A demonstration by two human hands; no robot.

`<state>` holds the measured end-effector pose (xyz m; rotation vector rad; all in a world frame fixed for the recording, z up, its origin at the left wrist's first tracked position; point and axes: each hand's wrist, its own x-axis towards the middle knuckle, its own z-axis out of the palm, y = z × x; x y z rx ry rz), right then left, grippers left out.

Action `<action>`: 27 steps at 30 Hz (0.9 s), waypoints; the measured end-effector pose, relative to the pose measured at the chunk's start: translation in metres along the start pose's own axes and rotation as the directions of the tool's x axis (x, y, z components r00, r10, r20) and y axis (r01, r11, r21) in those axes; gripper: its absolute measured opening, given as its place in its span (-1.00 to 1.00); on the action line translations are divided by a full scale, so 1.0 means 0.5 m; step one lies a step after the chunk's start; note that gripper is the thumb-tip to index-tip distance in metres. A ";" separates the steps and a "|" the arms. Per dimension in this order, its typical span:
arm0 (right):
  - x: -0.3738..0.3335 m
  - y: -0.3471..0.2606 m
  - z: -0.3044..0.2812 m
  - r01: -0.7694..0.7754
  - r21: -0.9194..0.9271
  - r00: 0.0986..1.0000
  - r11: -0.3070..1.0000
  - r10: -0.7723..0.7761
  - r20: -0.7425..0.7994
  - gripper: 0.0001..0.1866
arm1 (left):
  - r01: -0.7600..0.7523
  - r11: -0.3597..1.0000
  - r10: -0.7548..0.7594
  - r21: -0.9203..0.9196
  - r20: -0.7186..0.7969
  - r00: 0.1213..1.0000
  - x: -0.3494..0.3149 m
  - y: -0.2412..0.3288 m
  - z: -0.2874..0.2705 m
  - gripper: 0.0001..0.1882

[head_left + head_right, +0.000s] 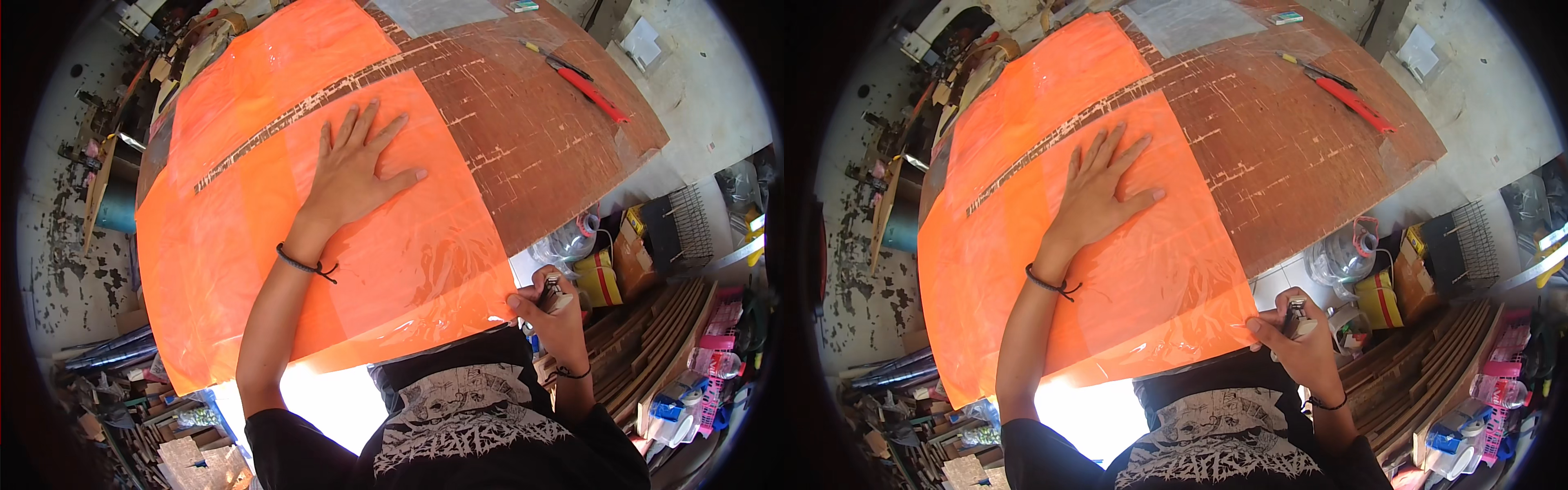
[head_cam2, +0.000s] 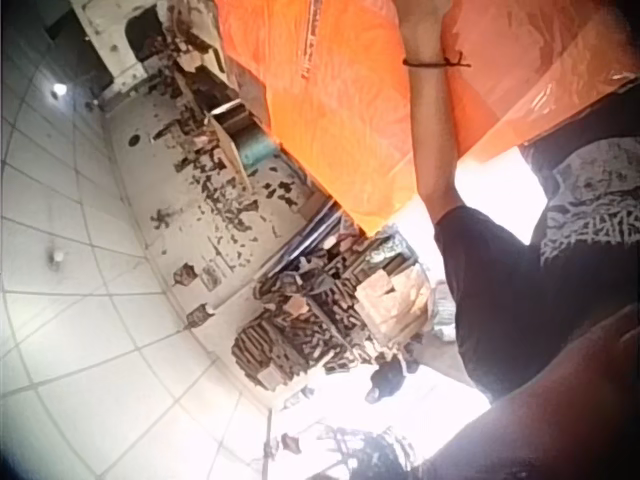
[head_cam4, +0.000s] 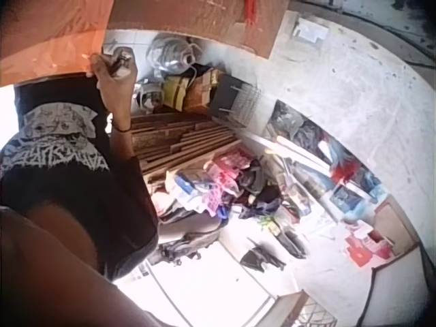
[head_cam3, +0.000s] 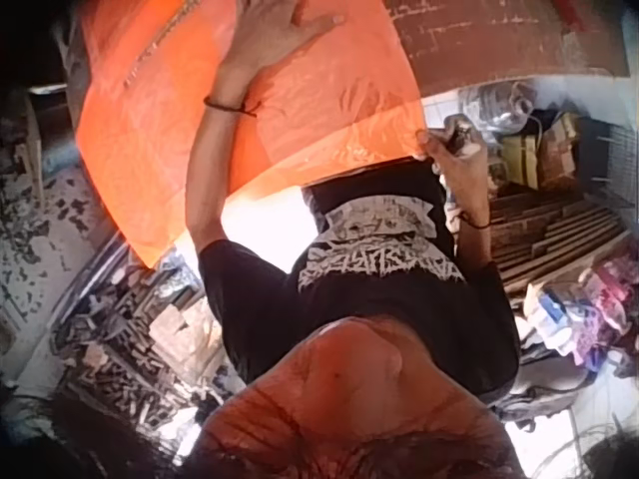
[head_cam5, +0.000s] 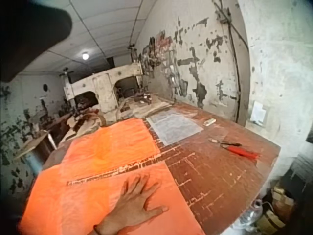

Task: The person applies long strips of tape to the edges of orange plastic sheets on a wooden table, using a handheld tape dispenser to seal the seams and then lifting the sheets to check the bond.

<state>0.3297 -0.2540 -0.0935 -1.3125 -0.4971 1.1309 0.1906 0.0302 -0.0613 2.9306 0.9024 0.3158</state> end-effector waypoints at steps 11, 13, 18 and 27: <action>0.005 0.003 0.002 0.007 0.025 1.000 1.000 -0.007 0.000 -0.67 | -0.007 1.000 0.006 -0.025 -0.023 1.000 0.003 -0.006 0.006 -0.16; 0.006 0.003 0.002 -0.001 0.020 1.000 1.000 0.001 0.000 -0.67 | -0.007 1.000 0.006 -0.021 -0.021 1.000 0.002 -0.007 0.006 -0.16; 0.006 0.003 0.003 0.009 0.019 1.000 1.000 -0.009 0.002 -0.67 | -0.008 1.000 0.007 -0.017 -0.022 1.000 0.005 -0.011 0.010 -0.17; 0.003 0.009 0.003 0.024 -0.005 1.000 1.000 -0.025 -0.011 -0.69 | -0.018 0.999 0.019 -0.042 0.031 0.999 0.002 -0.013 0.003 -0.18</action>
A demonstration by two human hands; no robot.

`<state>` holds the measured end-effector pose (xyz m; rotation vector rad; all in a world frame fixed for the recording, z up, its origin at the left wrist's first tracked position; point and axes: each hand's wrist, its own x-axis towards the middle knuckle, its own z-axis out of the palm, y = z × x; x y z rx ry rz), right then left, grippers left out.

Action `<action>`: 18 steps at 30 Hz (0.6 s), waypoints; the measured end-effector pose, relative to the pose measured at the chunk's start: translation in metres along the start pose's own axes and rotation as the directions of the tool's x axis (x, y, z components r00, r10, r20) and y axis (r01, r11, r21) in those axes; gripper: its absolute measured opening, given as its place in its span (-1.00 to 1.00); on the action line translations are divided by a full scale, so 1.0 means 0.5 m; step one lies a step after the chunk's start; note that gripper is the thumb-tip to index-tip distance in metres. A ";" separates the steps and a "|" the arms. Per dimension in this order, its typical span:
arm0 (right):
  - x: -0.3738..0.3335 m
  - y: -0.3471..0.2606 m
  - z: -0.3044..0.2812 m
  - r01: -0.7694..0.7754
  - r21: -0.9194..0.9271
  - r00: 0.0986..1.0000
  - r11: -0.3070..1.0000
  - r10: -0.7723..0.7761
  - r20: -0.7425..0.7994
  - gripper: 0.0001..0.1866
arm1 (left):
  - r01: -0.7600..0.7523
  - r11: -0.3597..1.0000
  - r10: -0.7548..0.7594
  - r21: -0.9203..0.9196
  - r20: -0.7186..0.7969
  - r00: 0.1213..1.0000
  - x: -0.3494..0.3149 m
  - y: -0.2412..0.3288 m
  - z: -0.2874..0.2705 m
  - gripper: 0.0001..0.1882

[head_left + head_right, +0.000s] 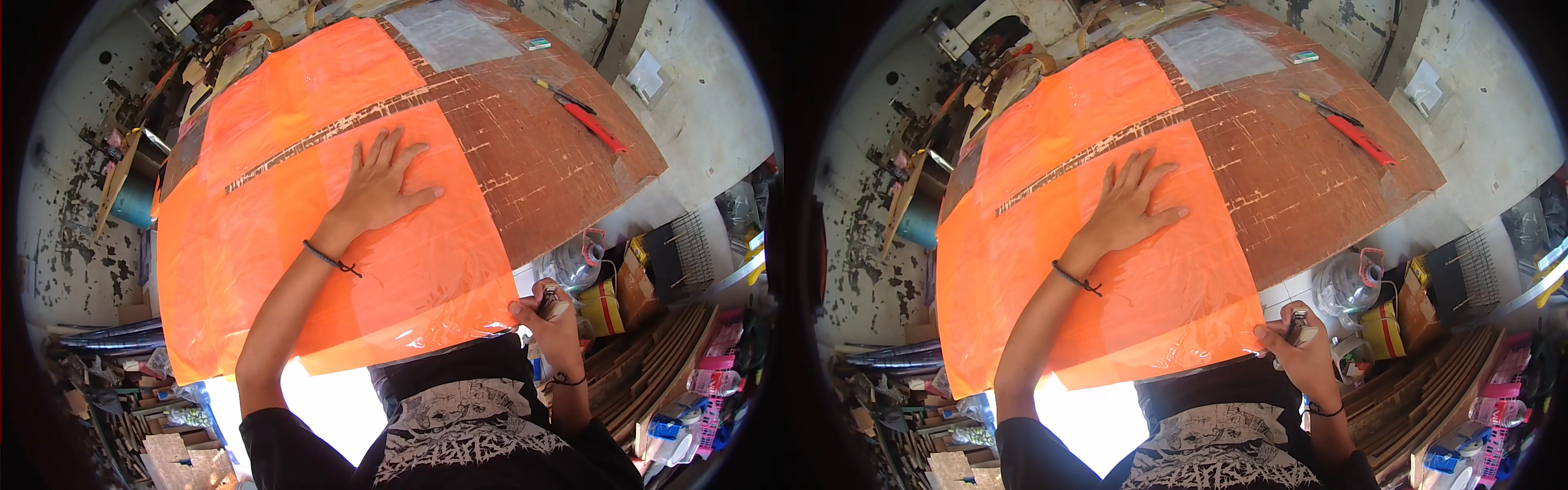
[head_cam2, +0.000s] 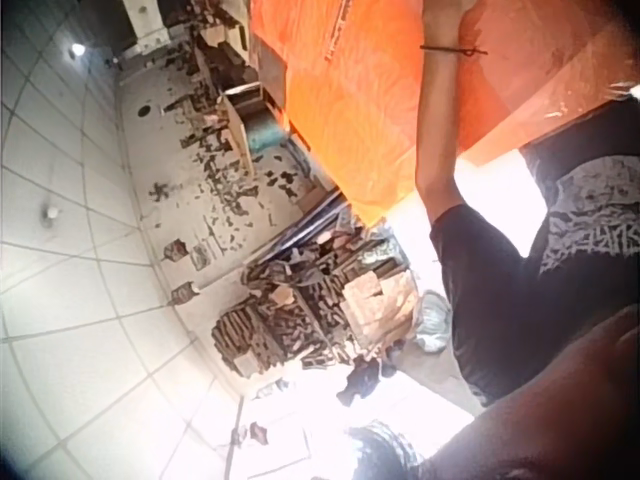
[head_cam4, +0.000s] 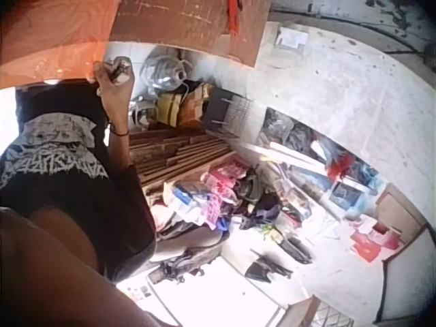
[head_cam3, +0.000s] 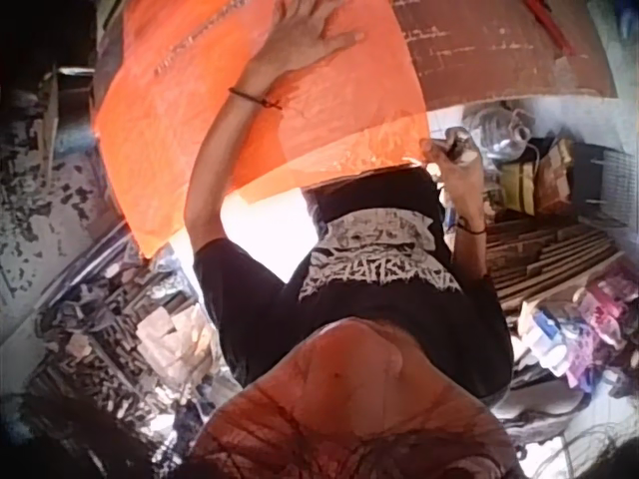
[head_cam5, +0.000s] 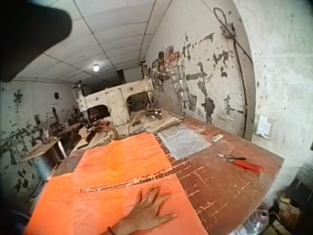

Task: The person applies long strips of tape to the edges of orange plastic sheets on a wooden table, using a handheld tape dispenser to seal the seams and then lifting the sheets to check the bond.

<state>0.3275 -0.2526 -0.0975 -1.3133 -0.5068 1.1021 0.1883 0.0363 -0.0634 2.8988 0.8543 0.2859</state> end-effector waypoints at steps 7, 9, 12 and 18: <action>0.005 0.005 0.002 -0.034 -0.024 0.999 0.999 0.034 -0.003 -0.70 | -0.031 0.999 0.032 -0.006 0.065 0.997 -0.007 -0.021 -0.004 -0.24; 0.006 0.009 0.004 -0.034 -0.022 0.999 0.999 0.034 0.003 -0.69 | -0.038 0.999 0.038 -0.011 0.006 0.999 -0.028 -0.019 -0.023 -0.29; 0.009 0.010 0.009 -0.003 0.000 1.000 1.000 0.003 0.020 -0.69 | -0.080 0.997 0.077 -0.021 -0.087 0.993 -0.095 0.039 -0.098 -0.42; 0.014 0.008 0.003 0.008 0.002 0.999 1.000 -0.008 0.035 -0.70 | -0.104 0.683 0.316 -0.723 0.164 0.934 -0.320 0.202 -0.196 -0.64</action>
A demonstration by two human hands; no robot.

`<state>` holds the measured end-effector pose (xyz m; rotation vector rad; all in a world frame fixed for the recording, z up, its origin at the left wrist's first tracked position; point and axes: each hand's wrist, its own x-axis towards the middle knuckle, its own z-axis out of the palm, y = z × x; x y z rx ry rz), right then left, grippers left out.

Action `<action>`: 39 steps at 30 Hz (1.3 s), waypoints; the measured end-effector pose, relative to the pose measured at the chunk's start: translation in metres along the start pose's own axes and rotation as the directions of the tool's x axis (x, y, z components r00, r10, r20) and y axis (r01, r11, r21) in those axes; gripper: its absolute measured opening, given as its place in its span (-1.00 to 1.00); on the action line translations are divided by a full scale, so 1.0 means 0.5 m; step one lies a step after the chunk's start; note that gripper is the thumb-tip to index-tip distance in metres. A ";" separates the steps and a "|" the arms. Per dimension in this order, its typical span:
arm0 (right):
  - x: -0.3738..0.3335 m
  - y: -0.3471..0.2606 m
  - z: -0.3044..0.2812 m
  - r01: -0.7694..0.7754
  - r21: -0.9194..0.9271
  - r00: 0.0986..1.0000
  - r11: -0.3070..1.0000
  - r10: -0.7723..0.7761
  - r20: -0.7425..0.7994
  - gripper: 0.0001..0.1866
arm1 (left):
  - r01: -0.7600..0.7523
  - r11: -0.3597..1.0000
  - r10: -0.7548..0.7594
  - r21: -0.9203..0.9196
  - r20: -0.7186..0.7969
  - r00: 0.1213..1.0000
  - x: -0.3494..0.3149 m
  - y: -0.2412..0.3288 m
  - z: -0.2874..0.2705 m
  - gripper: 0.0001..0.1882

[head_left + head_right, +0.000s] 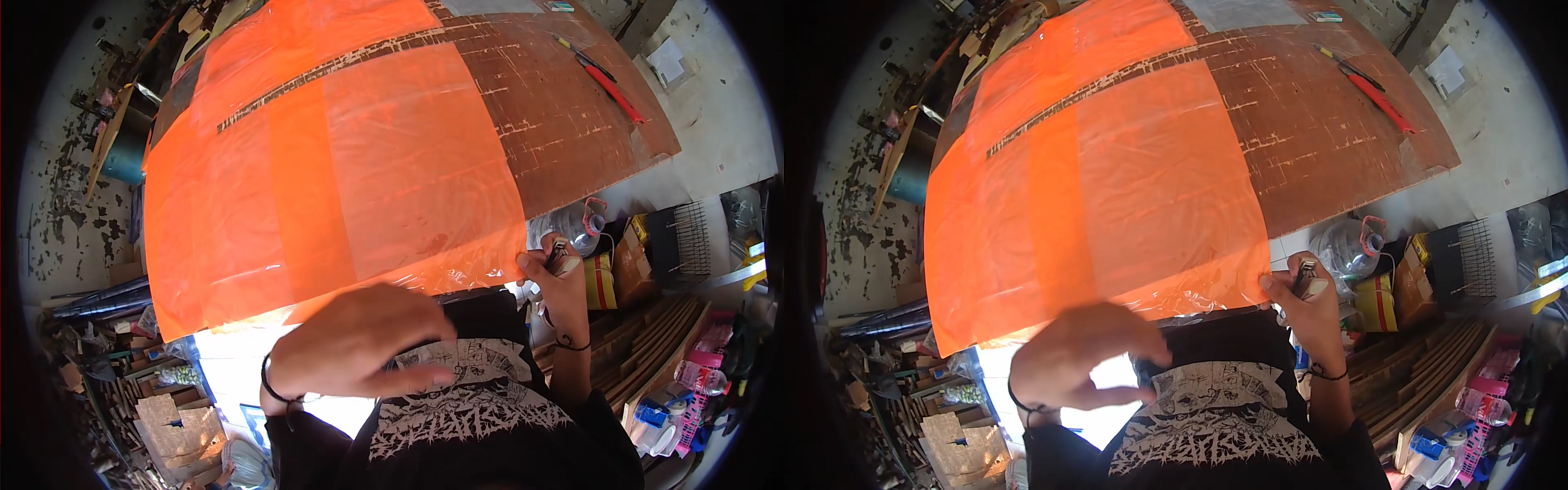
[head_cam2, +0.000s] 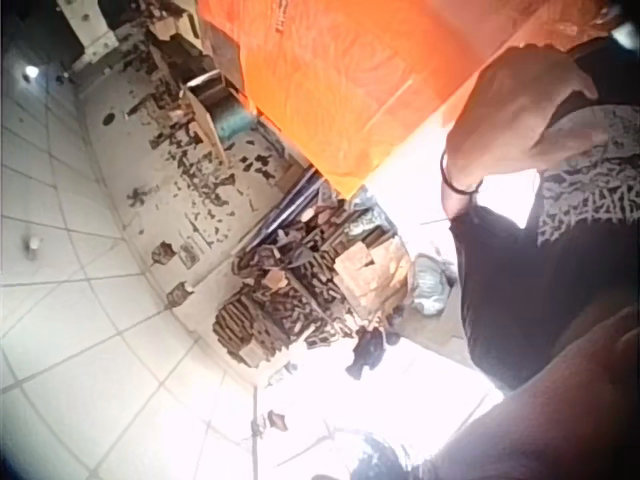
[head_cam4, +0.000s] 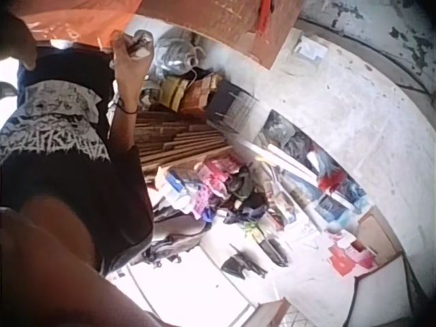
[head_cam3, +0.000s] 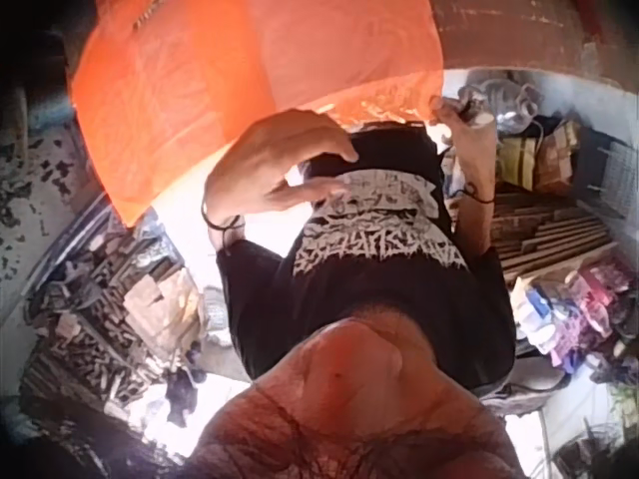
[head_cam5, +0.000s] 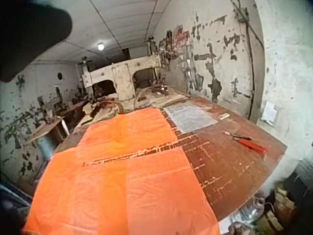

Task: The person applies long strips of tape to the edges of orange plastic sheets on a wooden table, using a handheld tape dispenser to seal the seams and then lifting the sheets to check the bond.

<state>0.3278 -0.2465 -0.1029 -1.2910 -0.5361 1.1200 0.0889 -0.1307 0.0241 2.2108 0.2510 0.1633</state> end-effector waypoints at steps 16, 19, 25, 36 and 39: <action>-0.012 -0.016 0.005 0.002 -0.102 0.998 0.995 -0.008 -0.061 -0.69 | -0.417 0.509 -0.487 -0.753 -0.652 0.581 0.012 -0.162 0.355 -0.62; -0.009 -0.015 0.010 -0.009 -0.101 0.998 0.995 0.002 -0.061 -0.69 | -0.358 0.635 -0.413 -0.684 -0.693 0.591 0.007 -0.177 0.368 -0.68; -0.011 -0.022 0.008 -0.014 -0.099 0.999 0.995 0.010 -0.042 -0.70 | -0.252 0.594 -0.553 -0.764 -0.615 0.562 0.029 -0.152 0.364 -0.74; -0.005 -0.019 0.002 0.005 -0.143 0.999 0.990 -0.011 -0.040 -0.71 | -0.369 0.478 -0.605 -0.797 -0.603 0.520 0.039 -0.156 0.361 -0.84; -0.007 -0.023 0.006 -0.017 -0.115 0.999 0.993 0.012 -0.044 -0.71 | -0.375 0.452 -0.643 -0.809 -0.587 0.492 0.040 -0.158 0.366 -0.84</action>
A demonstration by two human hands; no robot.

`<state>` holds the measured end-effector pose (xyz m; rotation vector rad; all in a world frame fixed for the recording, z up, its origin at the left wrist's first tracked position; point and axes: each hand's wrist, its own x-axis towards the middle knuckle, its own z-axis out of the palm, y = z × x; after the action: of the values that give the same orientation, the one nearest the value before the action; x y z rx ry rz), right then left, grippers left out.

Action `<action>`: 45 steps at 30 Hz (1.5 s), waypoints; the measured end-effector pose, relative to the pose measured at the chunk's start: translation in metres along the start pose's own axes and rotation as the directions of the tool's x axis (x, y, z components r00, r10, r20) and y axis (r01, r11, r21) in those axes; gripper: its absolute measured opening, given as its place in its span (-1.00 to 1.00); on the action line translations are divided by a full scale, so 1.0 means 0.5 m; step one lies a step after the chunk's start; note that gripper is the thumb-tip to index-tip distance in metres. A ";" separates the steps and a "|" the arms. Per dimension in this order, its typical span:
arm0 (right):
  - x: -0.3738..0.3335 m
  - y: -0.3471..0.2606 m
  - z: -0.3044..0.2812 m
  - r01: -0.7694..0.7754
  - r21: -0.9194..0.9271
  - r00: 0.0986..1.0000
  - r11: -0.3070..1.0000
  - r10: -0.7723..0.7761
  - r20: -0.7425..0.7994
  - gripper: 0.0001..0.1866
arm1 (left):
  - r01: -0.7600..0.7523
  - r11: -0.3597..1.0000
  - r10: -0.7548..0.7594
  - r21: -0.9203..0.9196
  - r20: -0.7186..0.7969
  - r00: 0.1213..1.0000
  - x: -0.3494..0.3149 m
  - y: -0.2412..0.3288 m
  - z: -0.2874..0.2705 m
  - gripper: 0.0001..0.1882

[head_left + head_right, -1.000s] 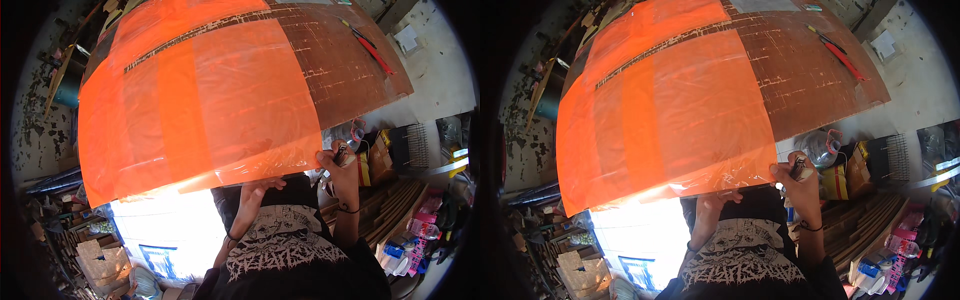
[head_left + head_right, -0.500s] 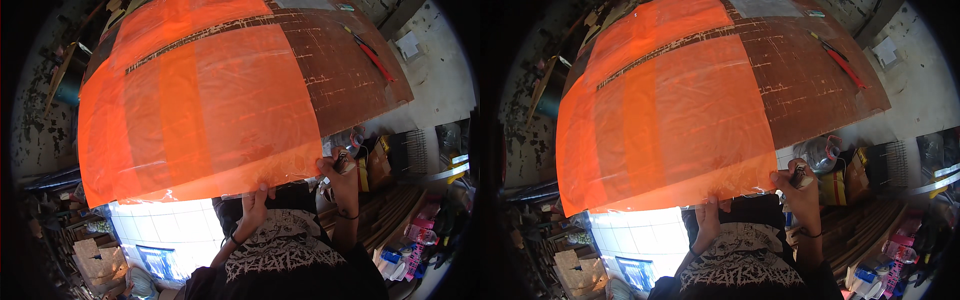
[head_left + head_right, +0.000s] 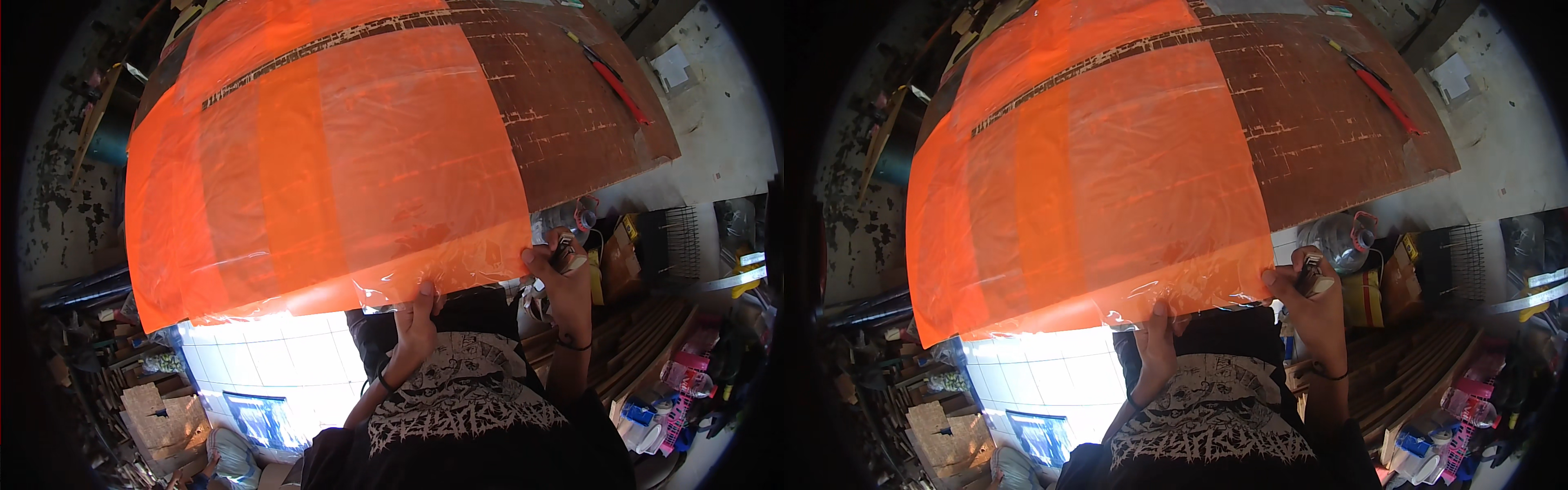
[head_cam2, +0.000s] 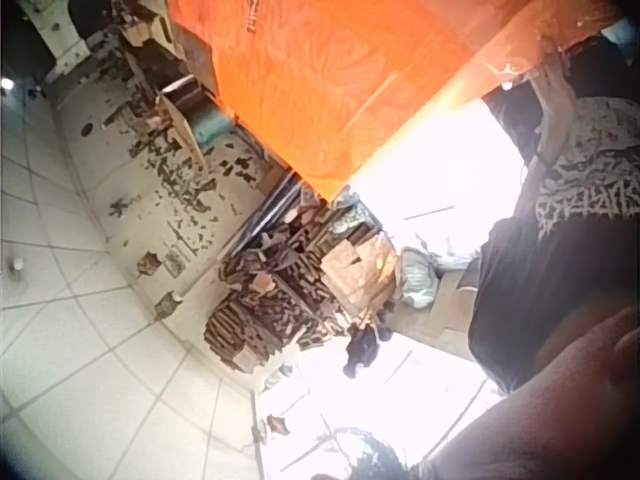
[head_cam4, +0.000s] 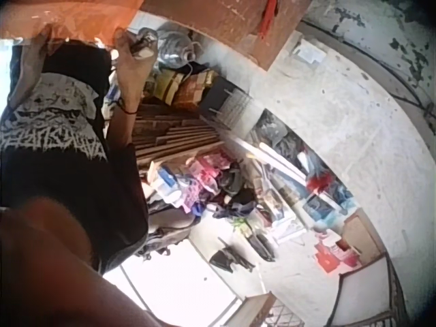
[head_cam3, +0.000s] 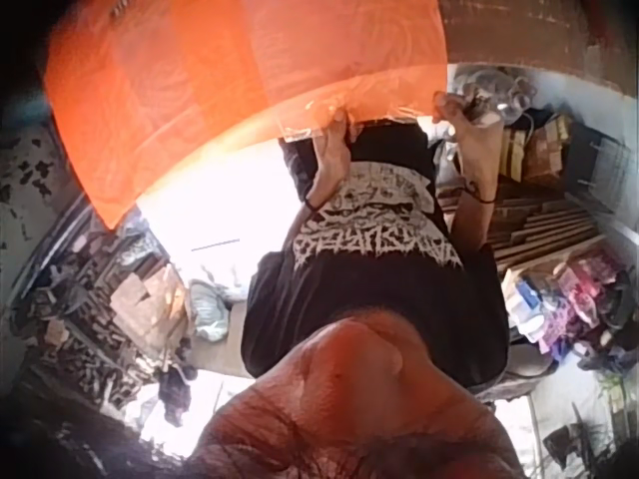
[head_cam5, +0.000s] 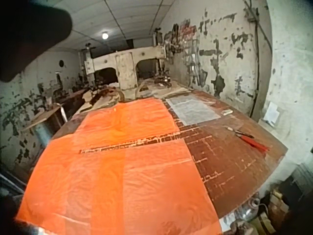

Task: The person applies long strips of tape to the edges of orange plastic sheets on a wooden table, using a handheld tape dispenser to seal the seams and then lifting the sheets to check the bond.

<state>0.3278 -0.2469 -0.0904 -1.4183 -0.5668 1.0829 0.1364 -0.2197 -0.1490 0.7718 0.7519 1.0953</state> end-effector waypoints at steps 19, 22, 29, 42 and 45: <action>-0.002 -0.005 0.004 -0.004 -0.008 1.000 1.000 0.004 -0.012 -0.68 | 0.002 0.996 0.007 0.087 -0.107 0.994 0.004 0.010 0.013 -0.78; 0.000 0.006 -0.006 0.016 -0.040 0.999 0.999 -0.018 -0.029 -0.67 | -0.016 0.995 0.025 0.100 -0.090 0.996 0.003 0.011 0.014 -0.77; -0.001 0.000 0.008 0.015 -0.041 0.999 0.999 -0.017 -0.050 -0.66 | -0.009 0.994 0.020 0.112 -0.104 0.994 0.002 0.004 0.009 -0.76; 0.000 0.006 0.006 0.028 -0.044 0.998 0.999 -0.030 -0.047 -0.68 | -0.003 0.990 0.018 0.140 -0.104 0.994 0.000 0.011 0.011 -0.71; 0.002 0.006 0.008 0.015 -0.051 0.998 0.999 -0.018 -0.065 -0.68 | 0.033 0.993 -0.018 0.112 -0.130 0.991 0.001 0.013 0.013 -0.73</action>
<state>0.3240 -0.2447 -0.0928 -1.4851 -0.5615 1.0117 0.1391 -0.2185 -0.1404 0.7913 0.9376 1.0935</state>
